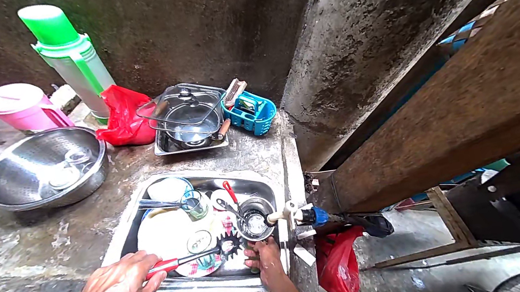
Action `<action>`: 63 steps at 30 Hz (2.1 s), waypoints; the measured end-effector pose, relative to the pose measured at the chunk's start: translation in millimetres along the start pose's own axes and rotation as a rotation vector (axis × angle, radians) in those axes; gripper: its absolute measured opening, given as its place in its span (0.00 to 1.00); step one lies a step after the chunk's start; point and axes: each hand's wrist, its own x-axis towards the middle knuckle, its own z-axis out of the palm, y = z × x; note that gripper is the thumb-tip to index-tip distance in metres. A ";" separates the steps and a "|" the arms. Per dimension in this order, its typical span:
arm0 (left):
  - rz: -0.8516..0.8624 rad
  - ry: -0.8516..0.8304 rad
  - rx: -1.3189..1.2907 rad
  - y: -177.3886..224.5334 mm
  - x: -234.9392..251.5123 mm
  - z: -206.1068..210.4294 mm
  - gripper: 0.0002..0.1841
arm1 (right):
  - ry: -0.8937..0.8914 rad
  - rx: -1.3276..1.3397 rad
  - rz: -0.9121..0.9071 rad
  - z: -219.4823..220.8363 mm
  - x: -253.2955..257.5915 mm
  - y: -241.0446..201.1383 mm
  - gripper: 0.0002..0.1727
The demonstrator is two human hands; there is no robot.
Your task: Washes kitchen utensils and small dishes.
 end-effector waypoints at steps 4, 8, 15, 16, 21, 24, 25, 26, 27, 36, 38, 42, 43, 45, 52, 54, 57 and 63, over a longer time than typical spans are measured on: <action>0.002 -0.003 -0.004 0.3 0.2 -0.2 0.19 | 0.005 -0.005 0.003 0.8 -1.7 -0.7 0.26; -0.003 -0.013 -0.002 0.1 0.6 -1.2 0.19 | 0.012 -0.008 0.001 1.7 -2.3 -0.8 0.27; -0.011 -0.042 -0.001 0.3 1.9 -2.7 0.19 | 0.009 0.004 -0.001 0.7 1.6 2.3 0.27; -0.008 -0.038 -0.003 0.6 1.9 -3.0 0.19 | 0.009 0.003 -0.002 0.7 1.5 2.2 0.27; 0.013 0.002 -0.015 -0.4 1.3 -0.8 0.20 | 0.007 0.008 0.000 0.9 2.3 2.5 0.27; 0.004 -0.012 -0.008 -0.8 1.7 -0.4 0.20 | 0.011 0.011 0.001 0.7 3.3 2.9 0.27; 0.002 -0.020 -0.008 -0.9 1.7 -0.3 0.20 | 0.010 0.014 0.002 0.7 2.9 2.7 0.27; 0.003 -0.019 -0.012 -0.6 1.6 -0.1 0.20 | 0.007 0.017 0.005 0.5 2.8 2.6 0.27; 0.002 -0.021 -0.013 -0.2 1.6 0.0 0.20 | 0.006 0.020 0.008 0.3 2.7 2.6 0.27; 0.014 0.010 -0.029 2.8 -0.1 -0.8 0.18 | -0.009 0.016 -0.004 -0.4 0.9 1.9 0.27; 0.013 0.018 -0.025 3.1 -0.1 -0.2 0.18 | -0.011 0.020 0.000 -0.8 1.5 2.0 0.27; 0.024 0.034 -0.023 4.2 -0.4 -0.1 0.18 | -0.008 0.025 0.002 -0.1 1.1 2.0 0.27; 0.025 0.033 -0.022 4.7 -0.5 -0.2 0.18 | -0.010 0.026 0.004 -0.2 0.8 2.0 0.26; 0.022 0.026 -0.028 5.2 0.0 0.0 0.18 | -0.005 0.026 0.006 -0.2 0.6 1.6 0.27; 0.027 0.036 -0.033 6.6 2.0 3.8 0.19 | -0.011 0.030 -0.002 -0.6 -0.1 2.2 0.26; 0.023 0.030 -0.033 7.0 2.7 3.7 0.19 | -0.011 0.031 0.000 -0.7 0.5 2.3 0.26; 0.017 0.032 -0.026 7.7 4.6 3.4 0.19 | -0.010 0.030 0.004 -0.6 1.5 2.5 0.25; 0.008 0.006 -0.030 10.7 7.4 1.3 0.19 | -0.010 0.018 0.002 -0.5 -0.3 1.7 0.24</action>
